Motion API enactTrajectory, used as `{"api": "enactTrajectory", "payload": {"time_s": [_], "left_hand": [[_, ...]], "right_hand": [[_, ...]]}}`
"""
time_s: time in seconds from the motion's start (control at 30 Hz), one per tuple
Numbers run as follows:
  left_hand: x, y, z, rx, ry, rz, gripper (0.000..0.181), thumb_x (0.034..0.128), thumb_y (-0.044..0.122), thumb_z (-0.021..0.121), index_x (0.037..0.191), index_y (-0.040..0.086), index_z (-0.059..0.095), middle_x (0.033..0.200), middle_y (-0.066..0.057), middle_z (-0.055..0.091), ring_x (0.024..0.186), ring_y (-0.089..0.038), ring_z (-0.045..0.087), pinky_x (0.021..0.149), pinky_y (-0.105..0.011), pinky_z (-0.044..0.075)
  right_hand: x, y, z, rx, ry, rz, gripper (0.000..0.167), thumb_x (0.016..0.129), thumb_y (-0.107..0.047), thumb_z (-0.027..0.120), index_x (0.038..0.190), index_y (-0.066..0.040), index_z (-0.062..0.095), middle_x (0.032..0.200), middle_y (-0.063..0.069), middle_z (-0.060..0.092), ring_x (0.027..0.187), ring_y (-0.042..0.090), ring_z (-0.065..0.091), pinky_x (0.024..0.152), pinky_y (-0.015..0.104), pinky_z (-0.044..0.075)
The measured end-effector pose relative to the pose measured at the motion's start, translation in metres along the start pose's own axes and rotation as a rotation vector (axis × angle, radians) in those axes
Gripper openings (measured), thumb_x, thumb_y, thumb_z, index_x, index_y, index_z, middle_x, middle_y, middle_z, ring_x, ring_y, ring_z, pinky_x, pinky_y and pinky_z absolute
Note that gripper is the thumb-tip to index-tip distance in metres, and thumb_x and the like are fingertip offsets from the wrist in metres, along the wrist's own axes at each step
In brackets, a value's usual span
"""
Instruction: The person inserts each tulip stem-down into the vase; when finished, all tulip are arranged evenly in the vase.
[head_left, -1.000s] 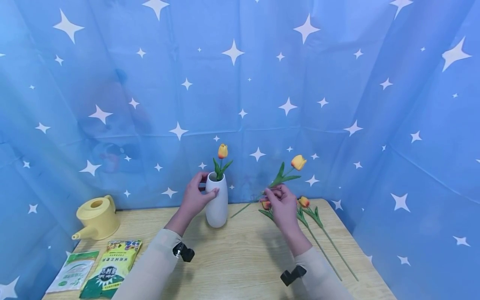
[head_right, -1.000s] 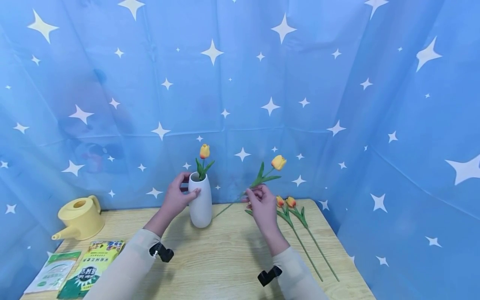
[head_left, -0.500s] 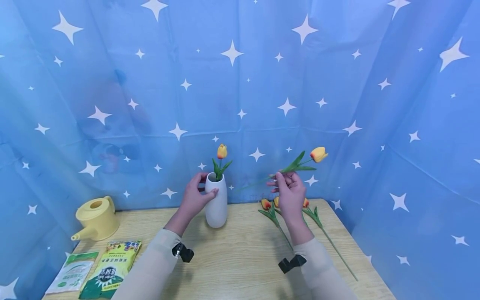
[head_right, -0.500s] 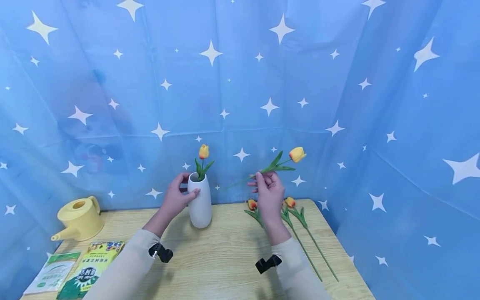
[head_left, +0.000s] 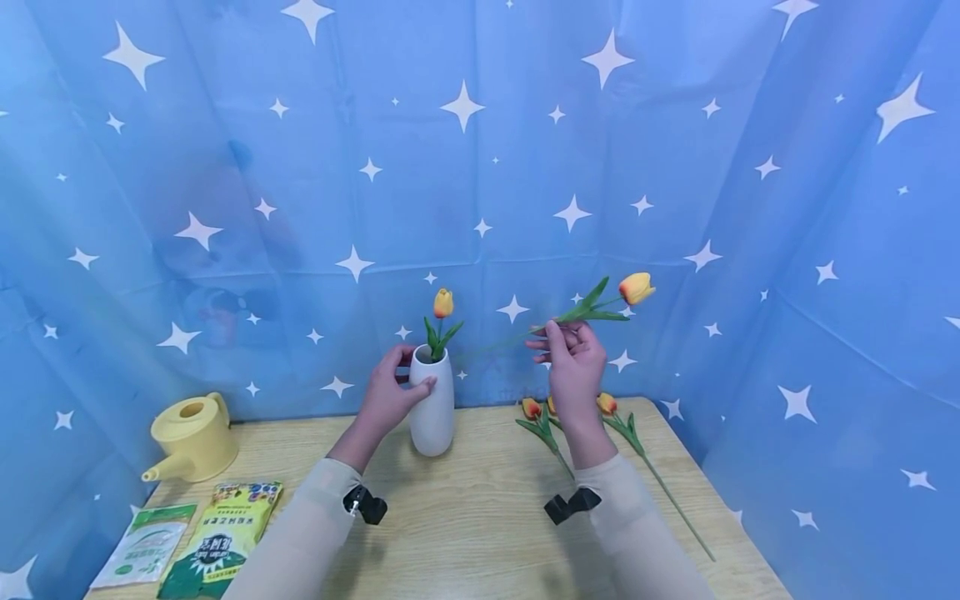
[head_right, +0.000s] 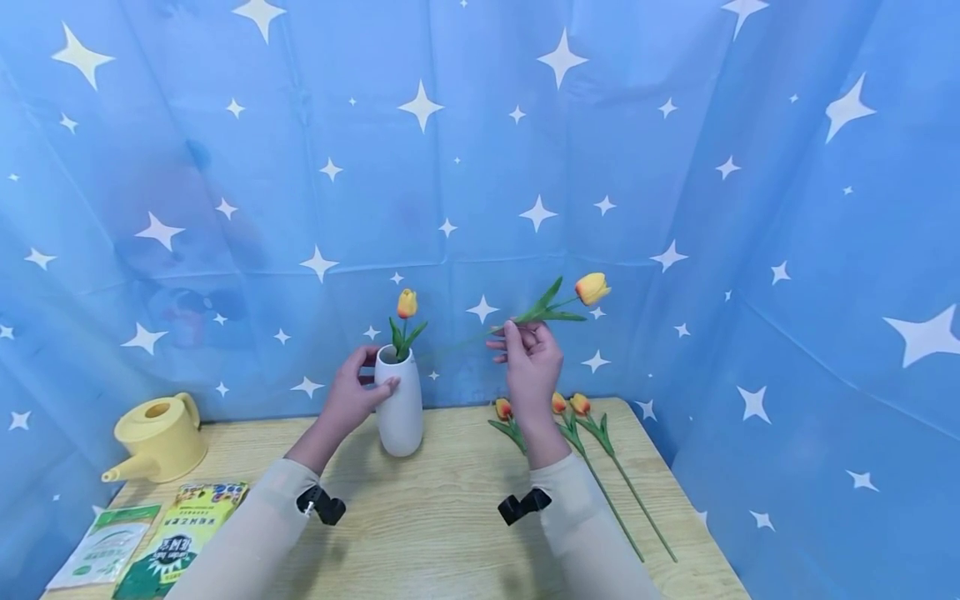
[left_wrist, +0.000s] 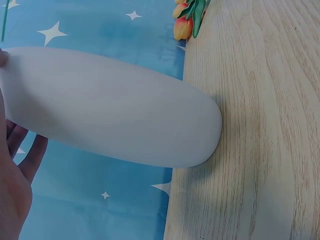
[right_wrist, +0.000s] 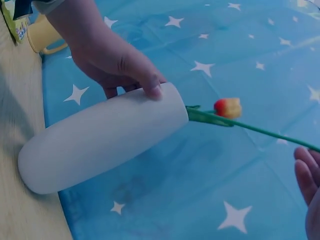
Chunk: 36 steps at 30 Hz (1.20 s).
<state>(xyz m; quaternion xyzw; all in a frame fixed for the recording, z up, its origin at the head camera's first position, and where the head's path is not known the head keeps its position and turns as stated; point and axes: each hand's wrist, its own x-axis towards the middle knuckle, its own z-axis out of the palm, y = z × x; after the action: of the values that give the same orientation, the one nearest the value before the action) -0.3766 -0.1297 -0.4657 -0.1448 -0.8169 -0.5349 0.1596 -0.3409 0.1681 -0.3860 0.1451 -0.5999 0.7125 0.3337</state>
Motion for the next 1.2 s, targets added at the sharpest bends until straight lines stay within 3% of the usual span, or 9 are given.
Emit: {"api": "enactTrajectory", "payload": {"time_s": [0.3,0.43,0.57,0.7,0.9,1.1,1.2], "left_hand": [[0.001,0.001,0.000,-0.009,-0.004,0.012,0.055,0.0933,0.029,0.087,0.141,0.016,0.062,0.134,-0.008,0.066,0.125,-0.031,0.064,0.106,-0.057,0.059],[0.002,0.001,0.000,-0.009,-0.002,0.018,0.055,0.0936,0.029,0.087,0.141,0.016,0.062,0.134,-0.007,0.066,0.125,-0.031,0.064,0.106,-0.057,0.059],[0.002,0.001,0.000,-0.006,-0.002,0.018,0.055,0.0935,0.028,0.087,0.141,0.016,0.062,0.134,-0.008,0.066,0.125,-0.031,0.064,0.106,-0.056,0.059],[0.002,0.001,0.000,0.000,0.000,0.012,0.054,0.0938,0.029,0.087,0.140,0.016,0.062,0.134,-0.007,0.066,0.125,-0.030,0.064,0.106,-0.056,0.059],[0.003,-0.001,0.000,-0.008,0.002,0.025,0.055,0.0932,0.029,0.087,0.140,0.015,0.062,0.133,-0.008,0.066,0.124,-0.030,0.064,0.105,-0.056,0.060],[0.004,-0.005,0.000,-0.007,0.004,0.037,0.054,0.0930,0.031,0.088,0.138,0.015,0.063,0.133,-0.008,0.067,0.123,-0.030,0.065,0.103,-0.056,0.061],[0.005,-0.006,0.000,-0.004,0.004,0.040,0.053,0.0931,0.031,0.088,0.137,0.015,0.063,0.133,-0.007,0.066,0.124,-0.030,0.065,0.103,-0.056,0.061]], "right_hand": [[0.009,0.000,0.026,0.007,-0.029,-0.012,0.013,0.110,-0.013,0.072,0.113,0.000,0.072,0.105,0.032,0.078,0.080,0.019,0.082,0.064,0.034,0.067],[0.011,0.001,0.039,-0.015,-0.084,0.001,0.014,0.109,-0.009,0.072,0.114,0.004,0.071,0.105,0.027,0.079,0.082,0.019,0.082,0.067,0.041,0.068],[0.011,0.005,0.054,-0.048,-0.140,0.017,0.015,0.107,-0.008,0.075,0.113,0.005,0.073,0.103,0.020,0.081,0.083,0.017,0.081,0.067,0.035,0.067],[0.008,0.009,0.067,-0.086,-0.205,0.009,0.016,0.105,-0.012,0.078,0.111,0.003,0.076,0.103,0.023,0.080,0.085,0.018,0.081,0.068,0.032,0.067],[0.003,0.017,0.085,-0.159,-0.282,-0.025,0.013,0.104,-0.013,0.080,0.110,-0.001,0.078,0.101,0.020,0.081,0.088,0.030,0.081,0.074,0.051,0.069],[0.000,0.023,0.099,-0.265,-0.350,-0.086,0.012,0.103,-0.009,0.080,0.110,0.001,0.081,0.096,0.009,0.082,0.087,0.025,0.078,0.070,0.030,0.064],[-0.001,0.025,0.105,-0.304,-0.379,-0.099,0.013,0.103,-0.009,0.080,0.111,0.001,0.082,0.097,0.006,0.081,0.088,0.019,0.076,0.072,0.029,0.061]]}}
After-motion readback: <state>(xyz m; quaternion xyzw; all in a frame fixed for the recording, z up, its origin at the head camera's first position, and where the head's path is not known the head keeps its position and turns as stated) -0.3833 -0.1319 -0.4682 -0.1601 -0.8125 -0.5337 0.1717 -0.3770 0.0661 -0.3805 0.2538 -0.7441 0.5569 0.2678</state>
